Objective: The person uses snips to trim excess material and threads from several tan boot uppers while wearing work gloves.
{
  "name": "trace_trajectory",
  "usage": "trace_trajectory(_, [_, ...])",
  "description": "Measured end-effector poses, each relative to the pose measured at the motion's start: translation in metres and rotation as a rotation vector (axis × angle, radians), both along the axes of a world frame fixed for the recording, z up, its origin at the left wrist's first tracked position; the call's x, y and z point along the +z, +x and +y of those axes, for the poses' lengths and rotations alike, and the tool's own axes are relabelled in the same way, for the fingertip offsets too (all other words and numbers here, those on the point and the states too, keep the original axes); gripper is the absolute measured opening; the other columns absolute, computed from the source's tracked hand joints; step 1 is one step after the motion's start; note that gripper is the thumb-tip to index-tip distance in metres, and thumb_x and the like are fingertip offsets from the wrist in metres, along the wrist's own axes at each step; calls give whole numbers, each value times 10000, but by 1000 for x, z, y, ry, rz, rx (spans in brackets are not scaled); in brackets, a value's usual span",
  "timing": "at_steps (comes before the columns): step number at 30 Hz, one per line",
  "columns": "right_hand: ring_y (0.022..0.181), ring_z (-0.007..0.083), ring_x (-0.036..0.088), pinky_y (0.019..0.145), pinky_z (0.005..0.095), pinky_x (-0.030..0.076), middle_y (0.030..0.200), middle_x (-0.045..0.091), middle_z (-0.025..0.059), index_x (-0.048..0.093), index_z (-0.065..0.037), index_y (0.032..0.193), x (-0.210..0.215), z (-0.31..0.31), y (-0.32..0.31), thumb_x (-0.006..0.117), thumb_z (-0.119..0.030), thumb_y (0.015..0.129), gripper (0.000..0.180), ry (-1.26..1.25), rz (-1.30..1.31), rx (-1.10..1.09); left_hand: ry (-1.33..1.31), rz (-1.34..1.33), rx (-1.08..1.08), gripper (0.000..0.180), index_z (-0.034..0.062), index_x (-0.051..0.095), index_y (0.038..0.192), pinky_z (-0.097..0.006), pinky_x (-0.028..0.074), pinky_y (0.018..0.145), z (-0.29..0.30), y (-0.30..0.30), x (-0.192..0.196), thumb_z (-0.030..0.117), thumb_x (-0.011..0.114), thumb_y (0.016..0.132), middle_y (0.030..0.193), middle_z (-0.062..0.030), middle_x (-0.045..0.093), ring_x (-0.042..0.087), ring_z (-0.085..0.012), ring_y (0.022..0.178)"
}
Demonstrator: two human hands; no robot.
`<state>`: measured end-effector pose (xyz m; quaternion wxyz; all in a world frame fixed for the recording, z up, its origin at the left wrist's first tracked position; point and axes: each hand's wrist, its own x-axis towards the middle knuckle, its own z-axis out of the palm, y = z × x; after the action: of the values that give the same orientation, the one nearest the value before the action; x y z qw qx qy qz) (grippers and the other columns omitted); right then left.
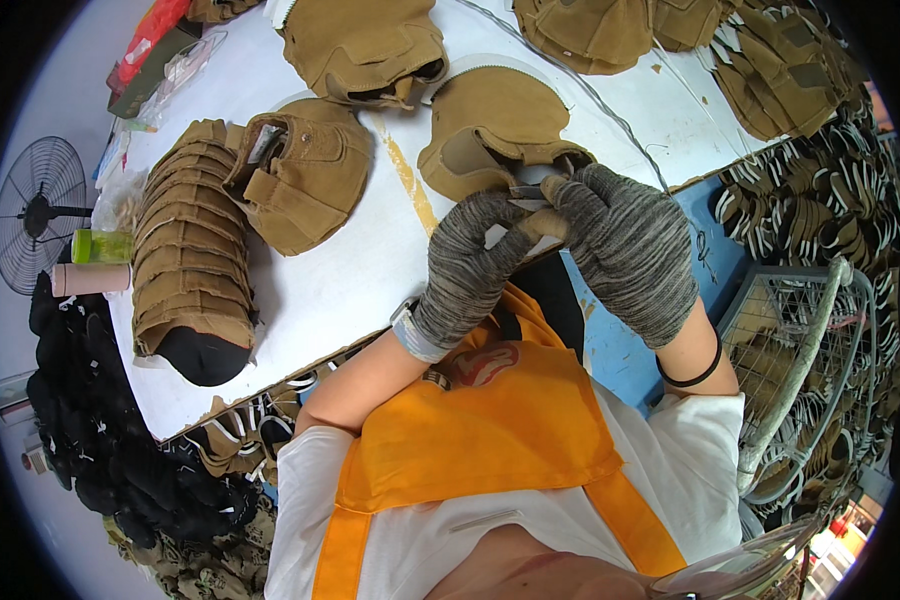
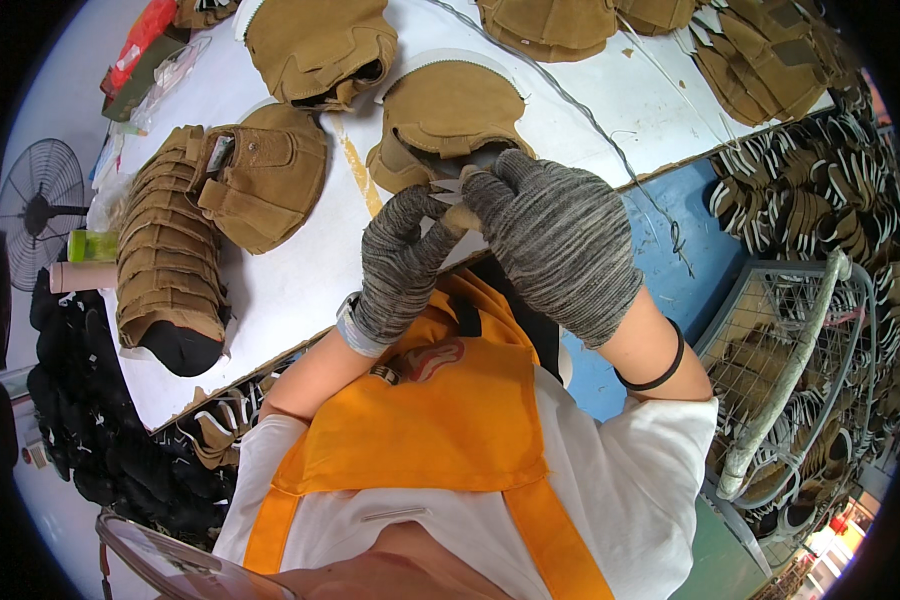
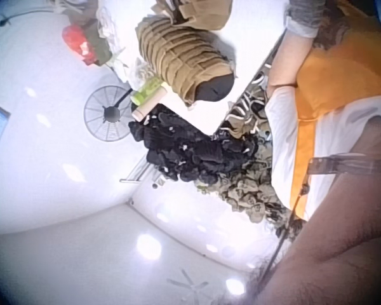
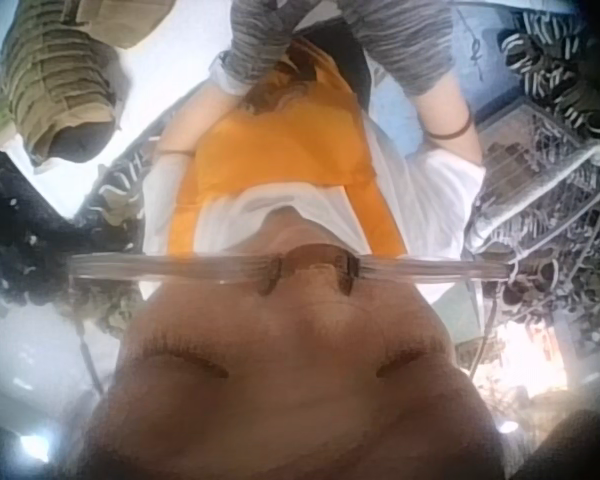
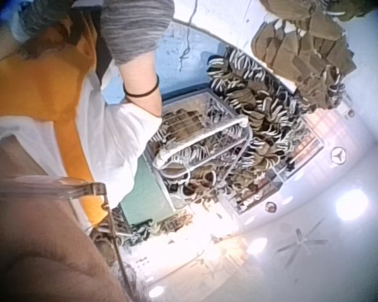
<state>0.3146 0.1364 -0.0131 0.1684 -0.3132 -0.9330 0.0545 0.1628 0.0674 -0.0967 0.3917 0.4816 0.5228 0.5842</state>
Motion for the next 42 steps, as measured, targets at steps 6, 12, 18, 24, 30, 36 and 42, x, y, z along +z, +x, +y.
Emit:
trace_trajectory(6, [746,245,626,671,335,519,893,629,98,633,-50,1037,-2,7,2,660,-162,751,308,-9,141,155,56,-8,29,155,53,634,969,-268,470,749,4,0,-7,132,685,846,866,-36,641,584,-128,804])
trace_trajectory(12, [840,161,611,752,286,505,928,633,83,615,-19,1051,-7,11,11,699,-320,818,390,-368,694,-189,30,16,33,142,57,633,937,-270,467,737,4,-4,-7,132,693,833,851,-30,631,577,-127,792])
trace_trajectory(18, [896,182,615,797,278,505,962,640,99,631,-21,1061,-14,40,0,754,-272,757,413,-287,648,-86,51,49,38,147,54,629,925,-276,470,731,6,-7,-3,136,700,825,858,-38,633,582,-139,797])
trace_trajectory(24, [877,202,628,785,276,525,913,628,111,640,-9,1012,-44,60,-11,739,-44,720,311,-331,631,120,18,85,54,183,52,618,944,-287,473,745,4,-8,-15,150,705,816,869,-52,631,588,-161,807])
trace_trajectory(30, [805,219,653,725,265,546,901,648,100,642,-2,1034,-30,70,-13,618,-97,839,219,-425,451,80,-3,41,-20,201,39,603,998,-294,473,769,-1,-11,-19,136,669,835,895,-57,633,583,-164,841])
trace_trajectory(36, [734,162,682,648,229,568,842,680,126,647,13,1007,-36,83,-11,596,-298,890,336,-1093,556,-60,6,-27,-56,219,30,599,1025,-283,471,765,-1,-7,-26,127,659,838,900,-45,630,564,-142,839])
trace_trajectory(42, [736,155,681,644,245,573,825,681,131,646,23,995,-23,71,-11,607,-346,883,387,-1131,693,20,-14,-13,-40,199,33,612,997,-263,470,733,-2,-5,-16,150,669,846,876,-43,626,557,-132,797])
